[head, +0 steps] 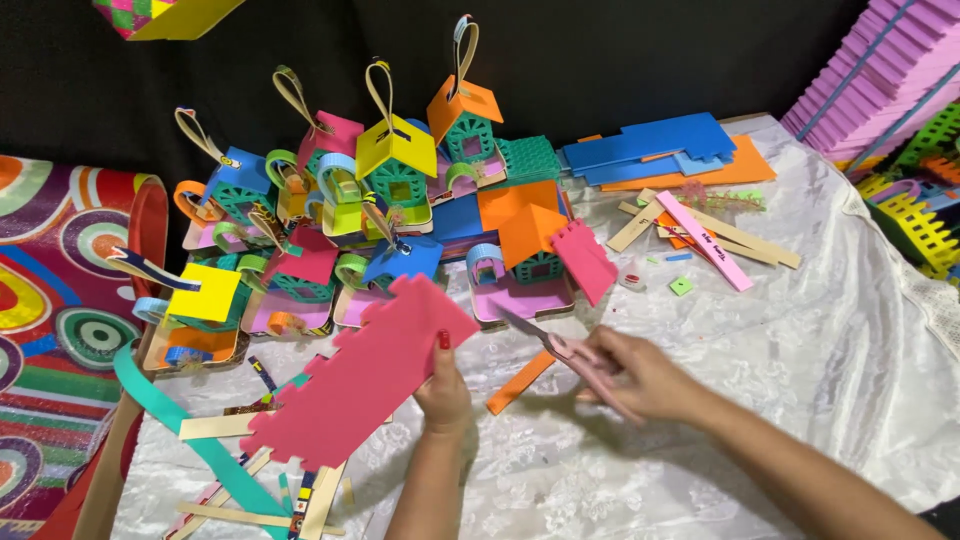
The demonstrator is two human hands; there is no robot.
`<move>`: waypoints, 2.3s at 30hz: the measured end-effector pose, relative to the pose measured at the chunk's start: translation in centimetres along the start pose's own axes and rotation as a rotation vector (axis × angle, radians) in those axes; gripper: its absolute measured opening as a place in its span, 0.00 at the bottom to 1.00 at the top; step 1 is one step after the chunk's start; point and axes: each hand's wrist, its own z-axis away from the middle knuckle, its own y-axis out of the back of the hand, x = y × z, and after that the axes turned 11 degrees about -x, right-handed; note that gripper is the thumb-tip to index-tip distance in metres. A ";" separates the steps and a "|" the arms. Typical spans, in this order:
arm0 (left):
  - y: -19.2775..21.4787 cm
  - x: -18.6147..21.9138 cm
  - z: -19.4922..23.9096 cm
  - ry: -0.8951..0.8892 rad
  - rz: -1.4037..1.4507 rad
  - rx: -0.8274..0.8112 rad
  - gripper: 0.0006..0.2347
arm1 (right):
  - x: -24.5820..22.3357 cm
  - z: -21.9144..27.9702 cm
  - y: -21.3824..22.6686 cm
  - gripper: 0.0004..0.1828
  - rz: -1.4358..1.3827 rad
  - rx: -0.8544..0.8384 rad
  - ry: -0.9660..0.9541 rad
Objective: Assembling small decorative houses using colorful foam pieces and scissors.
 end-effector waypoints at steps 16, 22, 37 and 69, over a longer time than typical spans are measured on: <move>-1.7 -1.7 2.9 0.117 -0.142 -0.912 0.21 | -6.6 0.1 3.2 0.36 0.315 0.019 0.014; -3.2 3.5 -0.9 0.261 -0.428 -1.066 0.12 | -3.7 -3.2 11.1 0.14 0.024 0.298 0.208; -3.3 3.0 -1.1 0.551 -1.088 -1.157 0.09 | 6.1 -13.6 18.5 0.21 -1.076 1.090 -0.062; -3.6 0.6 1.2 0.461 -0.805 -1.070 0.08 | 4.5 -14.2 21.5 0.16 0.233 0.156 -0.533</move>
